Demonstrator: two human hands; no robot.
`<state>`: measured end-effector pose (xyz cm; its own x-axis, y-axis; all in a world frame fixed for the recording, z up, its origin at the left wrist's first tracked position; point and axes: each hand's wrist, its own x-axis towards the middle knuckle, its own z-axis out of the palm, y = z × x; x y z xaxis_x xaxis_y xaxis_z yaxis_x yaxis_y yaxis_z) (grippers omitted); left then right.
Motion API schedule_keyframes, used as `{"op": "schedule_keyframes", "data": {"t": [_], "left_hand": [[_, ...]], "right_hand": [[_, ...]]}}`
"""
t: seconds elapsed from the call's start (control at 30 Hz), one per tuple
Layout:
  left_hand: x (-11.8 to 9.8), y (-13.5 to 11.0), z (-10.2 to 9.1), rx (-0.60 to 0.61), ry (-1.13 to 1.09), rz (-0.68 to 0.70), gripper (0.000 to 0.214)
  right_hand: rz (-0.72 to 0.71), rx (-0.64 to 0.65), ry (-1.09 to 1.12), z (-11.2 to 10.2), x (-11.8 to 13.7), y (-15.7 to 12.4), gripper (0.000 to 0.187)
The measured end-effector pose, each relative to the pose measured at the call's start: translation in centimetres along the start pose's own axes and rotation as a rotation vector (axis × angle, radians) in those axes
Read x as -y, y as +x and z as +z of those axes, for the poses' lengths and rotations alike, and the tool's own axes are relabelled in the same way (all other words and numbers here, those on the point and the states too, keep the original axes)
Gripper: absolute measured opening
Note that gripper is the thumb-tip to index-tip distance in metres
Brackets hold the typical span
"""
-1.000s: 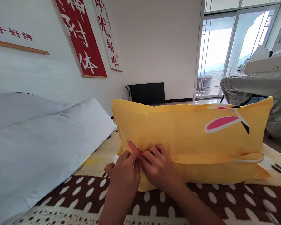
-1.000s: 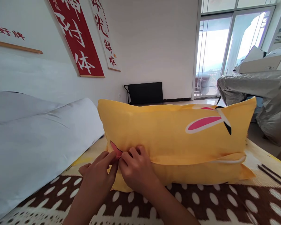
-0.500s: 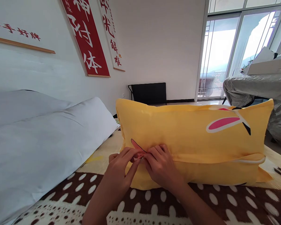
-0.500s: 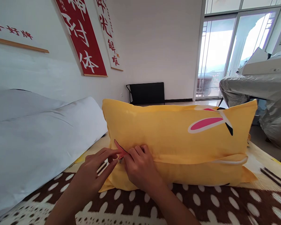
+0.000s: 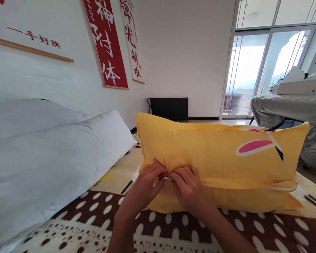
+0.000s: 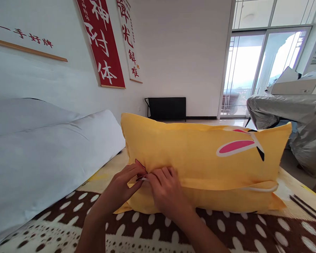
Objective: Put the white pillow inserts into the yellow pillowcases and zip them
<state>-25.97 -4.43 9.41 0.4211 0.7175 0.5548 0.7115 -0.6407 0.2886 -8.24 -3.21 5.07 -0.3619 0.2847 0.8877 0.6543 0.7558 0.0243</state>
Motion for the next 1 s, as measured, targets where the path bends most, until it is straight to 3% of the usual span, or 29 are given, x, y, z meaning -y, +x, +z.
{"op": "schedule_keyframes", "data": {"t": [0.13, 0.4, 0.63, 0.8, 1.0], "left_hand": [[0.3, -0.3, -0.1, 0.023, -0.163, -0.066, 0.012], [2.1, -0.2, -0.3, 0.11, -0.535, -0.072, 0.016], [2.1, -0.1, -0.3, 0.127, -0.644, -0.081, 0.011], [1.8, -0.1, -0.3, 0.135, -0.637, -0.08, 0.011], [1.9, -0.2, -0.5, 0.143, -0.564, -0.097, 0.02]], "right_hand": [[-0.038, 0.031, -0.168, -3.3, -2.7, -2.6, 0.03], [-0.152, 0.064, -0.526, -11.5, -10.1, -9.7, 0.031], [-0.077, 0.044, -0.619, -16.7, -14.5, -13.7, 0.022], [-0.038, -0.048, -0.666, -18.3, -17.3, -15.3, 0.012], [-0.018, -0.038, -0.618, -16.9, -19.2, -16.8, 0.017]]}}
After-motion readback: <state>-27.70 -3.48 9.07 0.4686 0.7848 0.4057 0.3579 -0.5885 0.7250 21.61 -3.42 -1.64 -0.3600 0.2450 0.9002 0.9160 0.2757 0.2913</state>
